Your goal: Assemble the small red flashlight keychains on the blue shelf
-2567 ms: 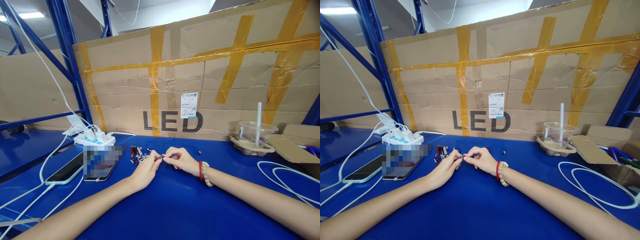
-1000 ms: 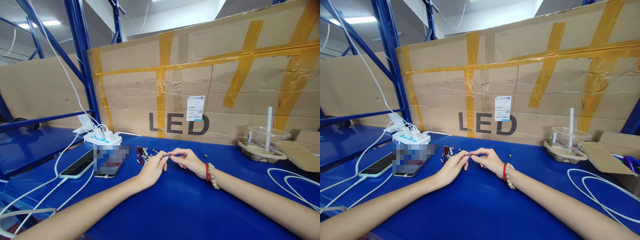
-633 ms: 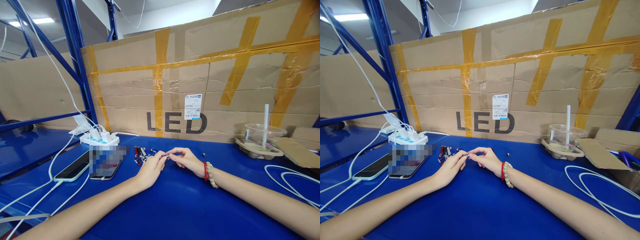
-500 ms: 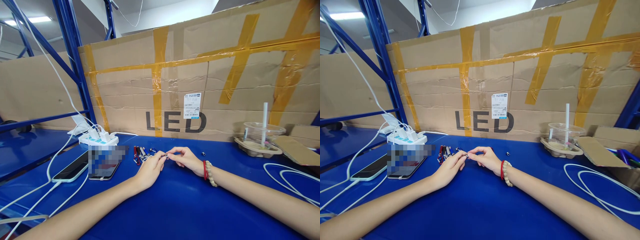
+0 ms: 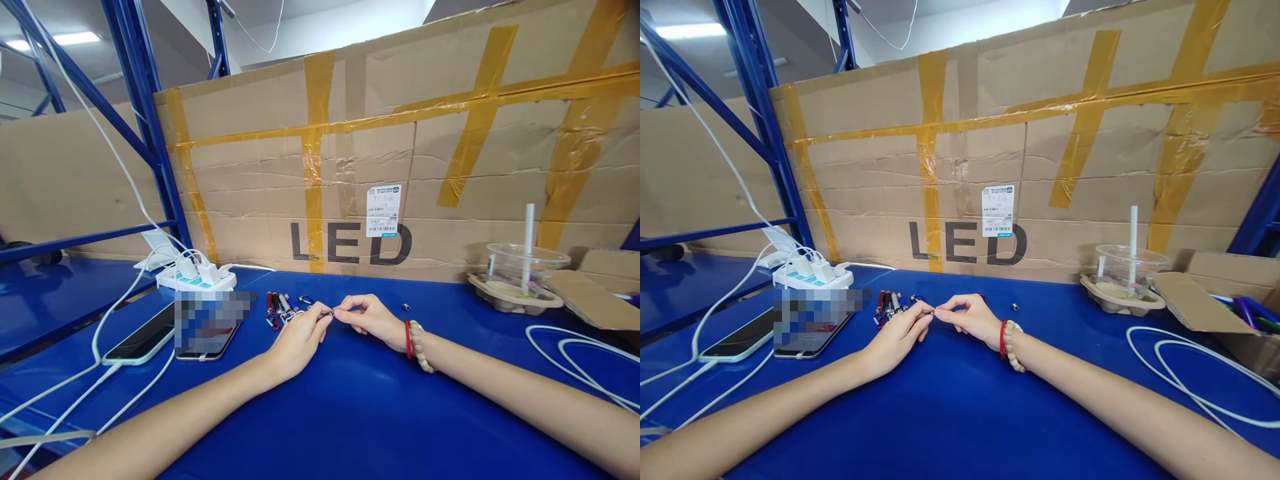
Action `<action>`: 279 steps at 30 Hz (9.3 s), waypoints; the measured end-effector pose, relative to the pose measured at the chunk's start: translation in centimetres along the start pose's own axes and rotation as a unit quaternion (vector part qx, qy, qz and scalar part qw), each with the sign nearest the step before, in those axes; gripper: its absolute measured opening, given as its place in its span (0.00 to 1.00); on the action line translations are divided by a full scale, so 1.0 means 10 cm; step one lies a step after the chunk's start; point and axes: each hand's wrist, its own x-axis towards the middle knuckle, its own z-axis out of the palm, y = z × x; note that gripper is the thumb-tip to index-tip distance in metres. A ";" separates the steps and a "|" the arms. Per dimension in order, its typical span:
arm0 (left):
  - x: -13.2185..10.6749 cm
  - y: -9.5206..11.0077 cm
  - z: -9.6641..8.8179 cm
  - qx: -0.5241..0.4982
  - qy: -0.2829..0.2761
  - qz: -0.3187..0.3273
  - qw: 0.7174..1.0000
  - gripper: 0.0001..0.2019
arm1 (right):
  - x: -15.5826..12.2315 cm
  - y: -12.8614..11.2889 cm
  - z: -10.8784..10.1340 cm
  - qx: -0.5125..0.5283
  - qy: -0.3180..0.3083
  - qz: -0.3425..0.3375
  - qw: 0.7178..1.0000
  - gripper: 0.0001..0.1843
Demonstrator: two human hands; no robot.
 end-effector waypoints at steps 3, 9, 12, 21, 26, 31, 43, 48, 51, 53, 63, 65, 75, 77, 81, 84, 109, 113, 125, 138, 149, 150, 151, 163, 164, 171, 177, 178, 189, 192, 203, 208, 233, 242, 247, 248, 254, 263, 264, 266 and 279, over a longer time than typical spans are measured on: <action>-0.01 -0.01 0.00 0.005 -0.012 0.005 1.000 0.11 | 0.00 0.01 0.00 -0.003 -0.016 -0.010 1.000 0.19; -0.02 -0.01 0.01 0.003 -0.027 0.025 0.999 0.07 | -0.03 0.00 0.00 -0.029 -0.030 -0.035 0.998 0.20; -0.03 -0.03 0.01 -0.003 -0.033 0.044 0.998 0.07 | -0.05 -0.02 0.01 -0.029 -0.031 -0.039 0.998 0.20; -0.03 -0.02 0.00 -0.004 -0.025 0.045 0.999 0.07 | -0.06 -0.05 0.03 -0.039 -0.031 -0.031 0.998 0.23; -0.02 -0.02 0.01 0.002 -0.012 0.053 0.998 0.07 | -0.08 -0.08 0.05 -0.056 -0.030 -0.031 0.997 0.24; -0.01 -0.05 0.03 0.032 0.014 0.051 0.998 0.06 | -0.08 -0.07 0.07 -0.083 -0.020 -0.036 0.996 0.25; 0.01 0.00 0.02 -0.028 0.022 0.048 0.998 0.02 | -0.05 -0.02 0.05 -0.093 -0.041 -0.015 0.995 0.25; 0.01 0.01 0.02 0.004 0.012 0.032 0.999 0.07 | -0.03 0.01 0.03 -0.087 -0.040 -0.012 0.995 0.24; 0.01 0.02 0.01 0.022 0.007 0.034 0.999 0.09 | -0.02 0.02 0.02 -0.086 -0.040 -0.021 0.995 0.24; 0.01 0.04 0.00 0.038 0.005 0.032 0.999 0.10 | -0.01 0.03 0.01 -0.086 -0.041 -0.027 0.995 0.24; 0.04 0.06 0.00 0.058 -0.008 0.024 0.998 0.13 | -0.04 -0.04 0.01 -0.062 -0.033 -0.018 0.997 0.25; 0.03 0.08 0.00 0.054 -0.011 0.019 0.998 0.14 | -0.04 -0.05 0.01 -0.065 -0.034 -0.020 0.997 0.25; 0.02 0.12 -0.02 -0.003 -0.002 -0.013 1.000 0.16 | -0.03 -0.05 0.00 -0.025 -0.039 -0.028 0.999 0.21; 0.03 0.11 -0.02 -0.032 0.005 -0.018 0.999 0.17 | -0.03 -0.05 -0.01 -0.023 -0.036 -0.031 0.999 0.21; 0.04 0.07 -0.01 -0.075 0.021 -0.037 0.996 0.19 | -0.03 -0.04 0.00 -0.025 -0.032 -0.024 0.999 0.20; 0.04 0.07 0.00 -0.108 0.020 -0.058 0.992 0.20 | -0.03 -0.04 0.00 -0.026 -0.022 -0.020 0.999 0.20; 0.03 0.06 -0.02 -0.002 0.033 -0.054 0.998 0.15 | -0.03 -0.06 -0.01 0.000 -0.001 -0.012 1.000 0.19; 0.03 0.07 -0.02 0.005 0.030 -0.054 0.998 0.16 | -0.03 -0.07 -0.01 0.001 0.002 -0.008 1.000 0.20; 0.04 0.07 -0.02 -0.011 0.025 -0.067 0.997 0.14 | -0.03 -0.05 -0.01 0.000 0.007 0.000 1.000 0.21; 0.05 0.05 -0.02 -0.036 0.048 -0.053 0.997 0.14 | -0.02 -0.02 -0.03 0.007 -0.003 0.002 1.000 0.25; 0.04 0.02 -0.01 -0.035 0.060 -0.034 0.997 0.14 | 0.00 -0.02 -0.02 -0.005 0.010 0.007 1.000 0.23; 0.03 0.02 -0.01 -0.039 0.061 -0.027 0.997 0.14 | 0.00 -0.01 -0.02 -0.002 0.011 0.007 1.000 0.23; 0.03 0.02 -0.01 -0.044 0.062 -0.020 0.997 0.14 | 0.00 -0.01 -0.02 0.001 0.012 0.005 1.000 0.22; -0.01 -0.01 0.02 -0.011 0.059 0.021 0.998 0.11 | -0.02 0.02 -0.02 -0.042 -0.030 -0.016 0.999 0.21; -0.01 -0.01 0.02 -0.004 0.059 0.022 0.998 0.11 | -0.02 0.03 -0.02 -0.045 -0.033 -0.020 0.998 0.21; -0.02 -0.01 0.01 0.036 0.056 0.031 0.997 0.11 | -0.02 0.03 -0.01 -0.044 -0.042 -0.029 0.998 0.22; -0.02 0.01 0.00 0.065 0.052 0.020 0.996 0.12 | -0.05 -0.03 0.01 -0.055 -0.030 -0.017 0.998 0.24; -0.02 0.01 0.00 0.067 0.053 0.020 0.996 0.12 | -0.06 -0.04 0.02 -0.055 -0.028 -0.015 0.998 0.24; 0.01 0.02 -0.02 0.033 0.067 0.020 0.997 0.11 | -0.04 -0.03 -0.01 -0.036 -0.021 0.014 0.999 0.22; 0.02 0.02 -0.04 0.030 0.070 0.036 0.996 0.10 | -0.04 -0.03 -0.01 -0.039 -0.023 0.018 0.999 0.22; 0.02 0.01 -0.03 0.037 0.056 0.026 0.997 0.10 | -0.04 -0.04 -0.02 -0.051 -0.029 0.023 0.998 0.22; 0.02 0.00 -0.02 0.040 0.048 0.022 0.998 0.10 | -0.04 -0.04 -0.02 -0.054 -0.029 0.023 0.998 0.21; 0.03 0.00 -0.03 0.046 0.043 0.027 0.998 0.11 | -0.04 -0.06 0.00 -0.050 -0.024 0.025 0.998 0.21; 0.03 -0.01 -0.02 0.056 0.041 0.029 0.997 0.12 | -0.03 -0.04 0.00 -0.048 -0.029 0.020 0.998 0.22; 0.02 -0.02 -0.02 0.041 0.046 0.035 0.997 0.12 | -0.02 -0.03 0.00 -0.041 -0.034 0.019 0.998 0.23; 0.02 -0.02 -0.03 0.041 0.046 0.035 0.997 0.12 | -0.02 -0.03 0.00 -0.041 -0.035 0.017 0.998 0.23; 0.00 0.00 -0.03 0.054 0.047 0.028 0.997 0.11 | -0.03 -0.02 0.00 -0.047 -0.043 0.005 0.998 0.24; -0.01 -0.01 -0.03 0.048 0.047 0.039 0.997 0.12 | -0.03 -0.06 0.02 -0.039 -0.042 0.013 0.998 0.24; 0.00 -0.01 -0.03 0.047 0.047 0.039 0.997 0.12 | -0.03 -0.05 0.02 -0.040 -0.042 0.012 0.998 0.24; 0.00 -0.01 -0.04 0.049 0.045 0.039 0.997 0.12 | -0.03 -0.04 0.02 -0.041 -0.041 0.010 0.998 0.25; 0.01 0.00 -0.04 0.041 0.049 0.029 0.998 0.13 | -0.03 -0.07 0.02 -0.039 -0.032 0.025 0.998 0.25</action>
